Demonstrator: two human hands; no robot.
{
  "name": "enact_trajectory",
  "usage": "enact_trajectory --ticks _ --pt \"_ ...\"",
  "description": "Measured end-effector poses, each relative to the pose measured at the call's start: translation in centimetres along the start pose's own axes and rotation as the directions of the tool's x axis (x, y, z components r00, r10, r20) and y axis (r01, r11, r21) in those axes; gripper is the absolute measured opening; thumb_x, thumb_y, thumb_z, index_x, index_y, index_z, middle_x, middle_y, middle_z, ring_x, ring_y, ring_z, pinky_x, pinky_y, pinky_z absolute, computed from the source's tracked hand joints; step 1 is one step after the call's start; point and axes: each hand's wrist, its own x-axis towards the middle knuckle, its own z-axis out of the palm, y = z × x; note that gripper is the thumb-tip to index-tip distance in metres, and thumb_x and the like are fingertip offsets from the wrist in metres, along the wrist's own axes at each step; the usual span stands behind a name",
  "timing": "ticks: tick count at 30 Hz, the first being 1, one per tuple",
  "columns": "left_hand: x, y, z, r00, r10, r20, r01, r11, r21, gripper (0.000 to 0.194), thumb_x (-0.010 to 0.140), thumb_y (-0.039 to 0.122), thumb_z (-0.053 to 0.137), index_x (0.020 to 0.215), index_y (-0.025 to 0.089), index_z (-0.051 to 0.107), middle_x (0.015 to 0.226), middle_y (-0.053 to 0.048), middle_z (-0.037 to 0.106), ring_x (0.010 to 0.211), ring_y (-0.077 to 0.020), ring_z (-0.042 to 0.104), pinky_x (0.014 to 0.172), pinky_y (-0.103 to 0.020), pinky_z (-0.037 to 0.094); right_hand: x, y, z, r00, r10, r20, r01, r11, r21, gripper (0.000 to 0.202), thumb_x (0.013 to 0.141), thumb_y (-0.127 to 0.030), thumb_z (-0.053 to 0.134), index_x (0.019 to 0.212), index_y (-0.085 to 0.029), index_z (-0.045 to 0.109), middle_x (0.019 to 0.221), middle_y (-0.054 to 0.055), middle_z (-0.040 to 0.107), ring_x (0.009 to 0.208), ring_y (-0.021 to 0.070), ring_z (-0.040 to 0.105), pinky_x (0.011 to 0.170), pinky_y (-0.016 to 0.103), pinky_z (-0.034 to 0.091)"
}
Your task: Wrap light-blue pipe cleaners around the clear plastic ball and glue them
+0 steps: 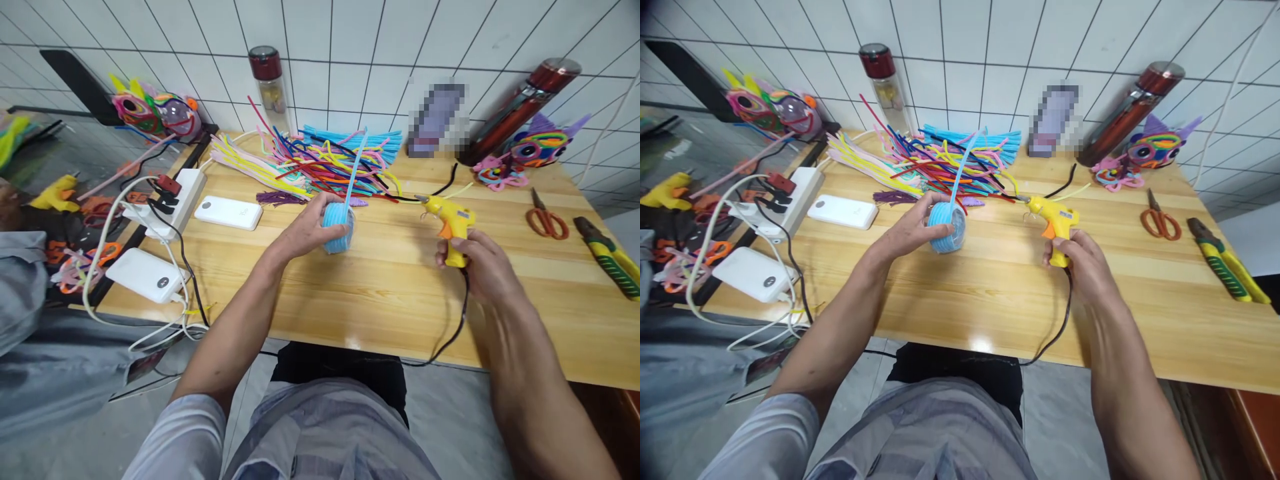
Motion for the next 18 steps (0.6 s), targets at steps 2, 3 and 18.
enact_trajectory --ticks 2,3,18 --pt "0.1 -0.2 -0.5 1.000 -0.009 -0.019 0.009 1.000 0.009 0.059 0.079 0.044 0.075 0.130 0.021 0.055 0.134 -0.010 0.062 0.126 -0.0299 0.061 0.110 -0.046 0.053 -0.5 -1.2 0.9 0.994 0.015 0.105 -0.040 0.972 0.231 0.033 0.073 -0.044 0.089 0.096 -0.028 0.070 0.075 -0.003 0.058 0.065 0.0175 0.059 0.061 0.033 0.052" --pt "0.1 -0.3 -0.7 1.000 -0.014 -0.020 0.014 1.000 0.006 0.060 0.079 0.044 0.076 0.131 0.021 0.055 0.135 -0.010 0.062 0.126 -0.0292 0.062 0.110 -0.044 0.054 -0.7 -1.8 1.3 0.988 0.007 0.155 -0.051 0.957 0.285 0.037 0.073 -0.046 0.091 0.098 -0.028 0.072 0.073 -0.003 0.054 0.064 0.0176 0.056 0.059 0.033 0.051" --pt "-0.1 -1.6 -2.1 0.995 0.071 -0.066 -0.056 0.978 0.203 0.070 0.102 0.061 0.065 0.159 0.024 0.052 0.164 -0.014 0.055 0.155 -0.0333 0.049 0.134 -0.049 0.037 3.3 -2.6 6.1 0.906 -0.104 0.410 0.040 0.986 0.161 0.039 0.079 -0.056 0.092 0.099 -0.025 0.080 0.110 0.007 0.082 0.059 0.0141 0.052 0.057 0.035 0.048"
